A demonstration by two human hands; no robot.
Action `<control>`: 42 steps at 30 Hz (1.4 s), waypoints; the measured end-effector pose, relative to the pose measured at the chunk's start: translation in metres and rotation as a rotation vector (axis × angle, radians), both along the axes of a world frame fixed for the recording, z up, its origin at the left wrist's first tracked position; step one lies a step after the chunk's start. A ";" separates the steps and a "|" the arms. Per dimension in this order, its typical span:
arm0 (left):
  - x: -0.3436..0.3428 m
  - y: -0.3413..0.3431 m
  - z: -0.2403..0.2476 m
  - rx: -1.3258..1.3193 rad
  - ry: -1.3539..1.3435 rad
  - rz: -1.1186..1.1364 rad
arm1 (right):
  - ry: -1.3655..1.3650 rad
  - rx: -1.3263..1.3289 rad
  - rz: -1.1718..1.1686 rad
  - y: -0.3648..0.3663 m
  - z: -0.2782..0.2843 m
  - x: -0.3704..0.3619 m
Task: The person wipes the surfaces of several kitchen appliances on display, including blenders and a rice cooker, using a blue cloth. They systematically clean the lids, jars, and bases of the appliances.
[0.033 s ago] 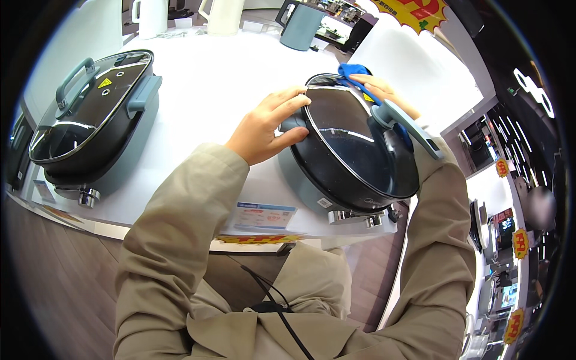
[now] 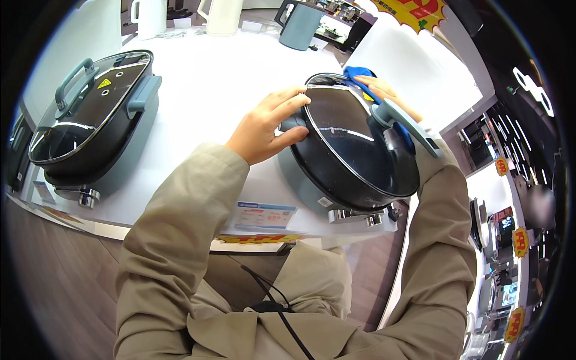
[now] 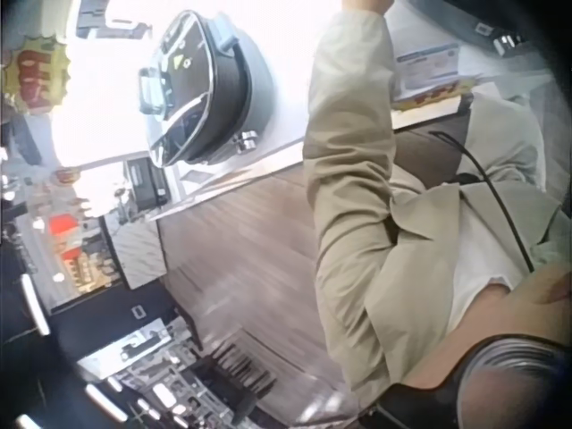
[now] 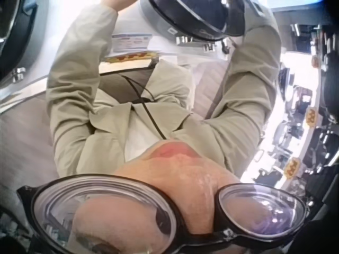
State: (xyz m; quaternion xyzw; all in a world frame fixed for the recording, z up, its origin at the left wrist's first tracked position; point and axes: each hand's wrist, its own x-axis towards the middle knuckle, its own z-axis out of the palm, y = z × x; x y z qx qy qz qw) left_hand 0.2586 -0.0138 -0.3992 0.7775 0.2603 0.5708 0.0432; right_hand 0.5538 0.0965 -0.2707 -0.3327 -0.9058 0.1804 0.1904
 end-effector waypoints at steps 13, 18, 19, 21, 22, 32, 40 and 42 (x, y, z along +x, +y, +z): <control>0.003 -0.003 -0.005 -0.038 -0.048 -0.002 | -0.144 0.609 -0.610 -0.176 -0.049 0.040; 0.000 -0.003 -0.001 -0.029 -0.024 -0.003 | -0.227 0.614 -0.391 -0.235 -0.033 -0.035; 0.000 -0.002 -0.001 -0.026 -0.017 -0.011 | -0.214 0.576 -0.346 -0.240 -0.031 -0.040; 0.001 0.000 0.000 -0.020 -0.002 -0.021 | -0.219 0.532 -0.268 -0.234 -0.025 -0.028; -0.001 0.000 0.000 -0.022 0.004 -0.009 | -0.216 0.511 -0.218 -0.228 -0.023 -0.021; 0.003 0.005 -0.006 -0.036 -0.006 -0.017 | 0.195 0.113 -0.391 -0.129 -0.038 0.078; 0.004 0.012 -0.012 -0.015 -0.022 -0.028 | 0.207 0.044 -0.339 -0.030 -0.029 0.062; 0.003 0.012 -0.012 0.002 -0.010 -0.007 | 0.320 -0.126 -0.415 -0.023 -0.031 0.061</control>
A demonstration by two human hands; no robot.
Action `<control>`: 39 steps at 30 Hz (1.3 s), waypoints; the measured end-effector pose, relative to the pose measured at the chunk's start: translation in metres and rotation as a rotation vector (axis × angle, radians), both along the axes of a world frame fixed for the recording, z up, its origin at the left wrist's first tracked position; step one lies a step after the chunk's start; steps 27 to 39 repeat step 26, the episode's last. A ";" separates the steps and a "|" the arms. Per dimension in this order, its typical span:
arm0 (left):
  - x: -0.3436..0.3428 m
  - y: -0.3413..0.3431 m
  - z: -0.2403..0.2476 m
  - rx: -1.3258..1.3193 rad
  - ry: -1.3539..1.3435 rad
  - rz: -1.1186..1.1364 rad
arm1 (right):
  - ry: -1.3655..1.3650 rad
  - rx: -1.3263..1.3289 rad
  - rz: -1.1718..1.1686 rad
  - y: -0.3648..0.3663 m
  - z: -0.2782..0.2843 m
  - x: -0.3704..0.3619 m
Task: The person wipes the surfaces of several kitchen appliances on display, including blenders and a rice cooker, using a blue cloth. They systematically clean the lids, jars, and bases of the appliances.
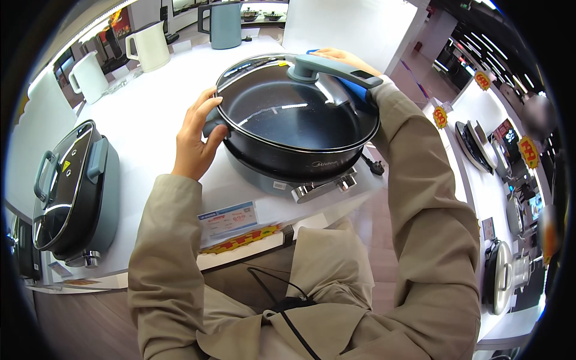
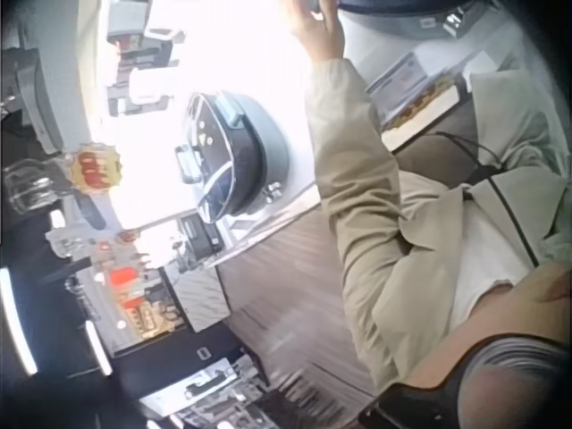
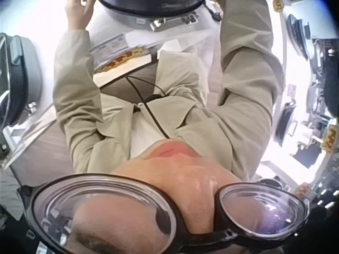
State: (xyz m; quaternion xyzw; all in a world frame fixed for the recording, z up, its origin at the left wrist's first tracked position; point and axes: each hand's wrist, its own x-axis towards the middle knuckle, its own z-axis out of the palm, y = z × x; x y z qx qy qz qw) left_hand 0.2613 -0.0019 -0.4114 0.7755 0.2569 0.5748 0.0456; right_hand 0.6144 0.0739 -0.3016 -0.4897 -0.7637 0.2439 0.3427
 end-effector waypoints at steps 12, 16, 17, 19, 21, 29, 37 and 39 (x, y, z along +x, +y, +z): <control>0.005 -0.003 0.003 0.005 0.009 0.027 | -0.658 0.514 -0.226 -0.118 -0.023 0.033; 0.002 -0.006 0.003 -0.011 0.010 0.048 | -0.571 0.659 -0.341 -0.181 -0.030 -0.027; 0.002 -0.006 0.003 -0.003 0.007 0.041 | -0.575 0.647 -0.306 -0.194 -0.028 -0.038; 0.001 -0.006 0.005 0.008 0.005 0.031 | -0.565 0.622 -0.246 -0.196 -0.020 -0.039; -0.001 -0.006 0.003 0.020 0.013 0.033 | -0.554 0.543 -0.200 -0.181 -0.013 -0.027; -0.001 -0.004 0.004 0.020 0.018 0.024 | -0.324 -0.032 -0.212 -0.114 0.017 -0.005; -0.001 -0.004 0.004 0.020 0.018 0.024 | -0.324 -0.032 -0.212 -0.114 0.017 -0.005; -0.001 -0.004 0.004 0.020 0.018 0.024 | -0.324 -0.032 -0.212 -0.114 0.017 -0.005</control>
